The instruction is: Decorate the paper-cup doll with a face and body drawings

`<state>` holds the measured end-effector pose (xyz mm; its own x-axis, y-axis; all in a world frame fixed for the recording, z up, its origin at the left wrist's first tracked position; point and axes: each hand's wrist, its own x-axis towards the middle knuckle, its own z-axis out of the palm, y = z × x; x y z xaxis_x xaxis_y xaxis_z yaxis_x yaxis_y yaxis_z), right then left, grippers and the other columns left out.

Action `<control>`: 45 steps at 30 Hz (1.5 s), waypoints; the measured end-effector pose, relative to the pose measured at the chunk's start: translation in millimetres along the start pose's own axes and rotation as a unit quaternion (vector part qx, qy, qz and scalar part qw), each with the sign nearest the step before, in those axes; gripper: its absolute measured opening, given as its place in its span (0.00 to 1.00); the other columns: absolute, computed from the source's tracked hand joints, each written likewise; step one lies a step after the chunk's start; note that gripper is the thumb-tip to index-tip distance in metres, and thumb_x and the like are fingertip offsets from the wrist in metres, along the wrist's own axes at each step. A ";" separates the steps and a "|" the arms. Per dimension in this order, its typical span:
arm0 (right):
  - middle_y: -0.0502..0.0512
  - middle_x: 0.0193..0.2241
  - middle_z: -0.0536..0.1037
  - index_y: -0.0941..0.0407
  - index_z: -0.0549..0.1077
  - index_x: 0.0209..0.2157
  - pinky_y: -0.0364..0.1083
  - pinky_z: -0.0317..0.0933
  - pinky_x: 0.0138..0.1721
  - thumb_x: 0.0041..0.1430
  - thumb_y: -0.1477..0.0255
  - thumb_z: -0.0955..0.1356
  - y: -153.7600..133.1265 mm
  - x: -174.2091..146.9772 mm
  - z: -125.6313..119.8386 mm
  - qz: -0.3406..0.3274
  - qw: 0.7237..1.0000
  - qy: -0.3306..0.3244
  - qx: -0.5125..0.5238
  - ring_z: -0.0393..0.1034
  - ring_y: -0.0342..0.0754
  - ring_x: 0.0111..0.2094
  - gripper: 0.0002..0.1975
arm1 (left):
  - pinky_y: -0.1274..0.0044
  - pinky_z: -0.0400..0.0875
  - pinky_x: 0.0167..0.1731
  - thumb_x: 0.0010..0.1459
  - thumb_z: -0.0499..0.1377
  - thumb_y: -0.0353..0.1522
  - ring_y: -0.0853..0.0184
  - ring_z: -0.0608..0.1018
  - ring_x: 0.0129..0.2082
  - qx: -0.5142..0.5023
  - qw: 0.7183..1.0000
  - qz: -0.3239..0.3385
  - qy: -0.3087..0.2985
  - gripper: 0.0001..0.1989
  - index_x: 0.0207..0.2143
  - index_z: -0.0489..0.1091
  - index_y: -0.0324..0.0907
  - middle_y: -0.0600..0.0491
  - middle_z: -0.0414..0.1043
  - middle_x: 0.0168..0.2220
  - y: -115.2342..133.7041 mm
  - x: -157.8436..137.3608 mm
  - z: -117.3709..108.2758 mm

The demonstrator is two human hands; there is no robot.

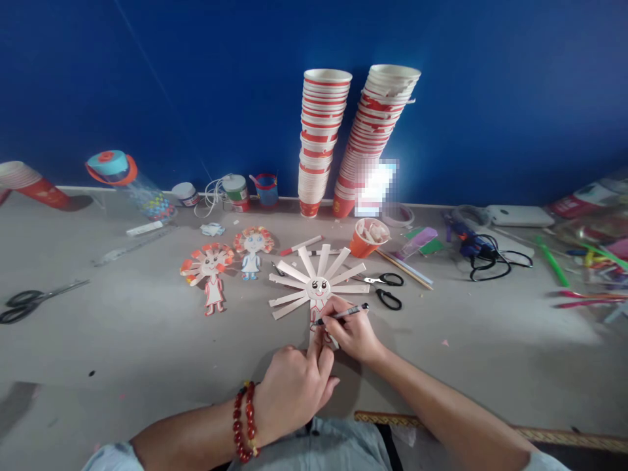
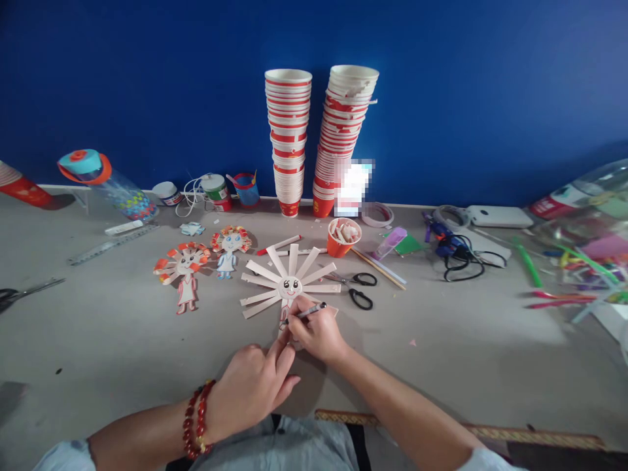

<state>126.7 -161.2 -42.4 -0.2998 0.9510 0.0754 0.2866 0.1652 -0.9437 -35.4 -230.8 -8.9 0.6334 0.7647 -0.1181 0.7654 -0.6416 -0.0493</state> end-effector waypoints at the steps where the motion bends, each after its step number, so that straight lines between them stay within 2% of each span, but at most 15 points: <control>1: 0.45 0.20 0.72 0.54 0.66 0.26 0.38 0.59 0.22 0.51 0.80 0.62 0.4 0.1 0.1 -0.002 1.000 0.004 -0.004 0.67 0.41 0.19 0.07 | 0.71 0.73 0.25 0.68 0.47 0.44 0.62 0.77 0.27 0.000 1.000 0.001 0.000 0.23 0.56 0.63 0.38 0.34 0.66 0.57 0.0 0.1 0.0; 9: 0.45 0.19 0.71 0.54 0.65 0.25 0.38 0.57 0.22 0.51 0.80 0.62 1.7 0.4 0.2 -0.015 0.998 0.030 -0.049 0.64 0.40 0.19 0.07 | 0.71 0.72 0.24 0.67 0.49 0.44 0.61 0.77 0.26 -0.014 1.000 -0.008 0.005 0.18 0.48 0.65 0.40 0.36 0.70 0.53 -0.5 1.3 -2.0; 14: 0.44 0.17 0.70 0.54 0.65 0.25 0.38 0.56 0.21 0.52 0.79 0.62 2.5 -0.8 0.7 -0.011 0.998 0.040 -0.050 0.64 0.40 0.18 0.07 | 0.71 0.72 0.23 0.66 0.50 0.43 0.60 0.77 0.26 -0.018 1.000 -0.010 0.010 0.17 0.47 0.65 0.40 0.37 0.72 0.50 -0.2 1.0 -3.1; 21: 0.44 0.16 0.70 0.53 0.66 0.25 0.39 0.55 0.22 0.53 0.79 0.62 3.9 -0.7 1.9 0.004 0.997 0.053 -0.064 0.64 0.41 0.18 0.07 | 0.70 0.72 0.22 0.66 0.49 0.44 0.60 0.77 0.25 -0.001 1.000 -0.006 0.006 0.20 0.50 0.65 0.38 0.34 0.67 0.56 -0.2 2.0 -3.4; 31: 0.44 0.18 0.69 0.54 0.66 0.26 0.39 0.55 0.24 0.54 0.77 0.63 9.7 -0.2 2.0 0.009 0.993 0.066 -0.102 0.61 0.41 0.19 0.05 | 0.71 0.71 0.24 0.67 0.49 0.45 0.61 0.77 0.26 -0.012 1.000 -0.010 0.001 0.19 0.49 0.64 0.40 0.35 0.71 0.51 0.1 0.9 -2.3; 39: 0.44 0.17 0.69 0.53 0.64 0.27 0.39 0.54 0.22 0.56 0.77 0.62 7.1 -0.3 2.4 0.003 0.995 0.057 -0.078 0.62 0.41 0.18 0.06 | 0.69 0.72 0.24 0.67 0.49 0.44 0.60 0.77 0.26 -0.029 1.000 -0.009 -0.006 0.17 0.48 0.64 0.40 0.36 0.70 0.53 -1.0 1.8 -4.2; 45: 0.44 0.19 0.68 0.53 0.66 0.28 0.40 0.53 0.23 0.56 0.75 0.63 10.9 0.0 1.6 -0.005 0.991 0.068 -0.118 0.60 0.41 0.19 0.05 | 0.70 0.72 0.25 0.66 0.51 0.44 0.60 0.78 0.27 -0.031 0.999 -0.013 -0.006 0.18 0.48 0.65 0.39 0.33 0.67 0.57 0.2 2.0 -3.4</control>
<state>128.3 -159.9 -53.2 -0.1819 0.9730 0.1419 0.4942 0.2152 -0.8423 -33.7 -229.2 -5.8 0.6128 0.7795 -0.1299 0.7868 -0.6172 0.0081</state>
